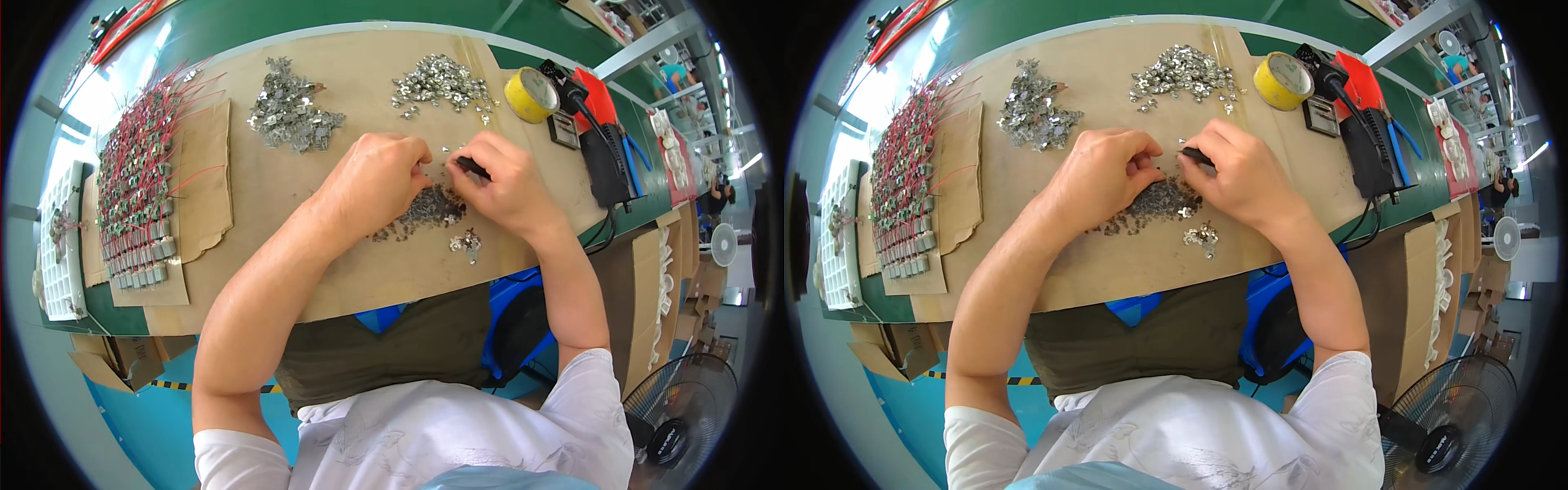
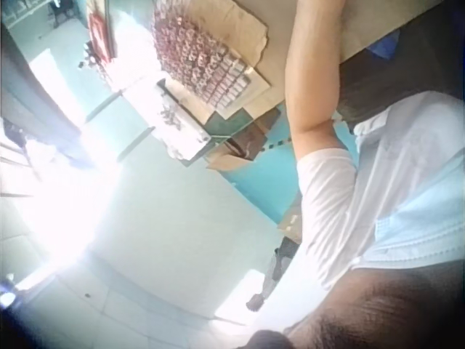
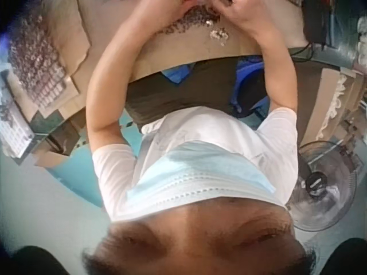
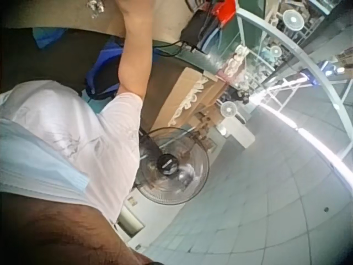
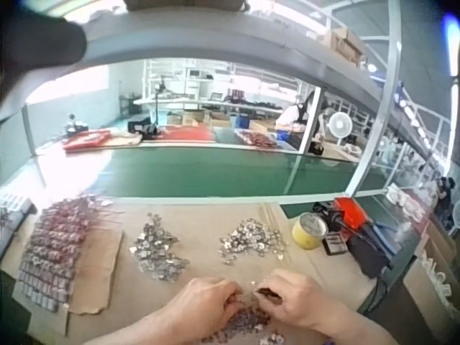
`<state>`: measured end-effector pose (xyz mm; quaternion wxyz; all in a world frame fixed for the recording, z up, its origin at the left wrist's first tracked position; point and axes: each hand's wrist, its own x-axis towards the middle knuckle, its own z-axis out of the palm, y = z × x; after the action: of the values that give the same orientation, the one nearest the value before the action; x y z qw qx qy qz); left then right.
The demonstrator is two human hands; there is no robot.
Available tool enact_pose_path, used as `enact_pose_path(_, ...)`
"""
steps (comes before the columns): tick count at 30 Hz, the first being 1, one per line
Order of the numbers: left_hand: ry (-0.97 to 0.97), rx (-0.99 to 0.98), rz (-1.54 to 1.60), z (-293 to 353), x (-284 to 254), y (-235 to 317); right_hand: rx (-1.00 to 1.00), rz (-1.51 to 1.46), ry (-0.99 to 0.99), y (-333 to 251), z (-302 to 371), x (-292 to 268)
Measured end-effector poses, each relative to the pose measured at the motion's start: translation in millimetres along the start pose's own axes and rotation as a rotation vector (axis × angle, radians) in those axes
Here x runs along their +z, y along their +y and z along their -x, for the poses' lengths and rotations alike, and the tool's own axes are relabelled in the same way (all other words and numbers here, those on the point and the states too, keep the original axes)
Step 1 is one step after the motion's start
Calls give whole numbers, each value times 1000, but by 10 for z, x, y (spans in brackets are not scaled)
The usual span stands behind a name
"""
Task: Assembling small metal components onto a wire frame at a factory workbench.
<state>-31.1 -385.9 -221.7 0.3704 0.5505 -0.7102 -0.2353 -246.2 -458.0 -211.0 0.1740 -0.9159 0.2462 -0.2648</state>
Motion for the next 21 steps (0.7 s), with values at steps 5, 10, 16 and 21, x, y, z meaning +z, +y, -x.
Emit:
enact_pose_path(5, -10, 9, -79, 12, -48, -27, -161, 208, 65, 75, -142, 109)
enact_pose_path(10, -14, 32, -76, 14, -58, -20, -161, 163, 54, 93, -80, 80)
enact_pose_path(16, -14, -32, -69, 23, -19, 3, 71, -23, 126, 61, -66, -163)
enact_pose_path(21, 18, -35, -56, 8, -20, -10, -27, -140, 84, -36, -62, -31)
